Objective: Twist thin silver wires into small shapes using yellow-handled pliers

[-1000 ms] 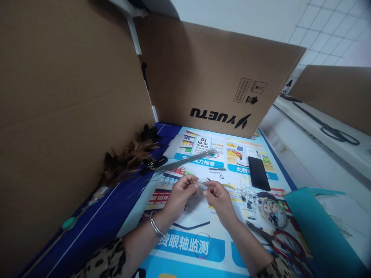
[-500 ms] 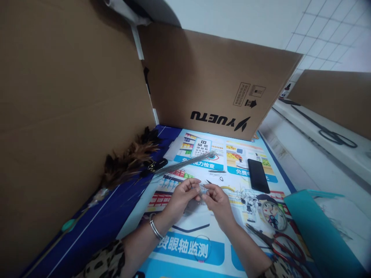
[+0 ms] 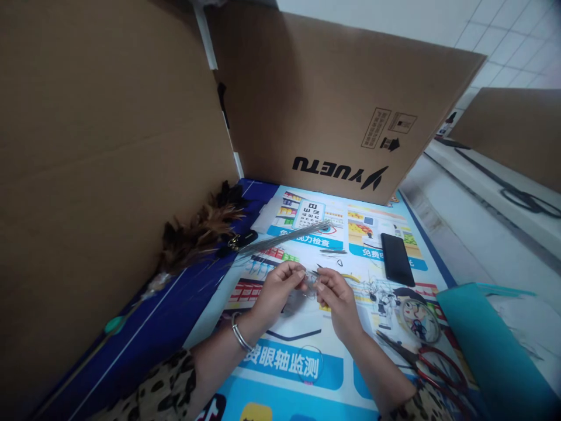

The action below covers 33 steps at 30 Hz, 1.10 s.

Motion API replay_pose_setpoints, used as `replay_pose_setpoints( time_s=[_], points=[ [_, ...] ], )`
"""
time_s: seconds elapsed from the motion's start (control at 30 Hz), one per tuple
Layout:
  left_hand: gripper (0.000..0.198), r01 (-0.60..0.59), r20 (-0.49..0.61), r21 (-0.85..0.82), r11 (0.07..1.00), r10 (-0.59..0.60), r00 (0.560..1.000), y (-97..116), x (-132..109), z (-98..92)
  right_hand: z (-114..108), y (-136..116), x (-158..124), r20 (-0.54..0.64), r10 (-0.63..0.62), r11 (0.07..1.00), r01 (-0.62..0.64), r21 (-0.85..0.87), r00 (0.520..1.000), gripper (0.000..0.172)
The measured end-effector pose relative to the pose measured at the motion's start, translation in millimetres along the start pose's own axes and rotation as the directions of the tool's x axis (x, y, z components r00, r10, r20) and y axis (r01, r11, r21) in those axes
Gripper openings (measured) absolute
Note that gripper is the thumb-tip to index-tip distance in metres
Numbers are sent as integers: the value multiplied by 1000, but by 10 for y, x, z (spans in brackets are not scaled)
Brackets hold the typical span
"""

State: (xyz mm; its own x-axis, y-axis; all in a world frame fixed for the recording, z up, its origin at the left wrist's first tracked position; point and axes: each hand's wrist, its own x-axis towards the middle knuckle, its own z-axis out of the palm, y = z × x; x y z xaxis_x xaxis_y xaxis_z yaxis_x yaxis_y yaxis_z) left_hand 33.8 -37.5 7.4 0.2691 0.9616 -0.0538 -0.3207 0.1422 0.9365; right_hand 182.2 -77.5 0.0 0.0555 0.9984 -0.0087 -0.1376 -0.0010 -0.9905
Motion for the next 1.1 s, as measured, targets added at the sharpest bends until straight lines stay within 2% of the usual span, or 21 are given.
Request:
replay_pose_setpoints(
  time_s=[0.4,0.67,1.1],
  points=[
    [19,-17,17,-46,999,18,1000,19,-11,5,-4,26,11,19,-7,999,6,44,1000,36],
    [18,-8,15,-44,999,9,1000,-14,0,-11,20,12,10,42,-26,999,24,31,999,32],
    [17,28,75,-36,999,-25,997,-21,-14,0,26,65,26,34,-58,993,61,-101,998,32]
  ],
)
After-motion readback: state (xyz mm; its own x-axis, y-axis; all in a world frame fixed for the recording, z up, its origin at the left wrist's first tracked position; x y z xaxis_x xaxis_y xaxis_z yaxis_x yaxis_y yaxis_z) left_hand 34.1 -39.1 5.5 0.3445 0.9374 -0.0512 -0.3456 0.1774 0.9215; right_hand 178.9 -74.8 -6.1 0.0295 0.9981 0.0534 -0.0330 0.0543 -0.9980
